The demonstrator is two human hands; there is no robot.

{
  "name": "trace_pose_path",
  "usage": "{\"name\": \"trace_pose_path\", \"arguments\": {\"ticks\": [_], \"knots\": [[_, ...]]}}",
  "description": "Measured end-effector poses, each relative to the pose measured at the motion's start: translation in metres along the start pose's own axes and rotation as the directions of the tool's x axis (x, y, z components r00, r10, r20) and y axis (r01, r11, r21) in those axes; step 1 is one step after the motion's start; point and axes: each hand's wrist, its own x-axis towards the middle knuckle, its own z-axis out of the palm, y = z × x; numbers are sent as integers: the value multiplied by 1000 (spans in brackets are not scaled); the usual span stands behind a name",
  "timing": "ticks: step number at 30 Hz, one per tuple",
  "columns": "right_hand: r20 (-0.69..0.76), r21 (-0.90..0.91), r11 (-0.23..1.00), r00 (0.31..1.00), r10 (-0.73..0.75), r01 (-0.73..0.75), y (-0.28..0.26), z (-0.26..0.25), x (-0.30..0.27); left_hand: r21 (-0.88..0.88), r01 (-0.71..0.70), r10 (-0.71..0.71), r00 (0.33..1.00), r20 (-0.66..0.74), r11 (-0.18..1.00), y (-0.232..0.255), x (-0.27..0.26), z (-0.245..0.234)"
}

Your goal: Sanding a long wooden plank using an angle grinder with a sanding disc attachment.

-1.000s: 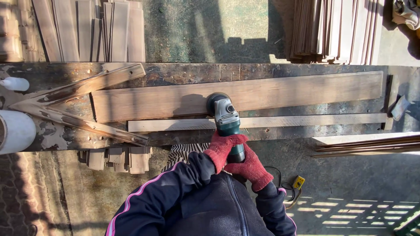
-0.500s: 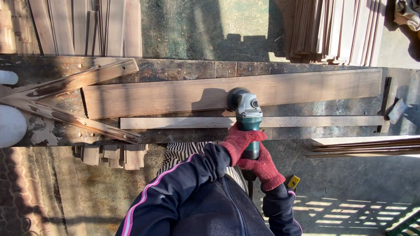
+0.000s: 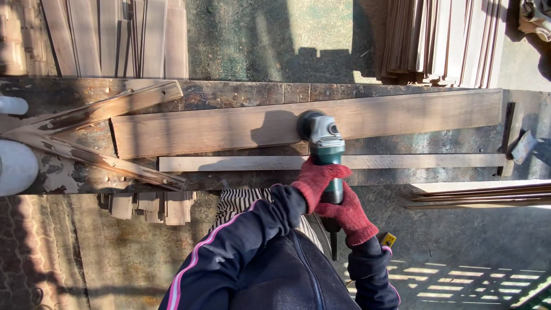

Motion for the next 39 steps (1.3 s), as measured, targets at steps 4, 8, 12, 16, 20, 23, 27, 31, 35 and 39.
{"name": "trace_pose_path", "arguments": {"ticks": [4, 8, 12, 16, 20, 23, 27, 31, 35, 39], "knots": [[-70, 58, 998, 997, -10, 14, 10, -15, -7, -19, 7, -5, 996, 94, 1000, -1, -9, 11], [-16, 23, 999, 999, -45, 45, -15, 7, -9, -91, -5, 7, 1000, 26, 996, 5, -13, -15], [105, -40, 998, 994, -39, 44, -35, 58, -5, -123, 6, -14, 998, -61, 992, 31, -36, -79], [265, -208, 974, 964, -32, 90, -35, 117, 2, -217, -69, 21, 976, -218, 974, 33, -31, -147], [317, -294, 948, 948, -21, 120, -57, 174, -12, -212, -18, -33, 971, -237, 977, 36, -28, -213], [292, -283, 954, 956, -12, 98, -67, 194, -20, -161, -2, -31, 979, -201, 987, 55, -34, -233], [180, -133, 990, 984, -12, 37, -51, 183, -23, -82, -30, 18, 991, -134, 996, 55, -27, -206], [53, -51, 999, 999, -13, 16, -42, 142, -25, -52, 5, -6, 1000, -11, 999, 53, -28, -156], [-65, 85, 996, 998, -10, 16, -29, 105, -30, 104, 60, -68, 995, 78, 993, 63, -36, -113], [-102, 163, 987, 995, -1, 18, -12, 84, -23, 100, 70, -80, 992, 101, 993, 51, -22, -87]]}}
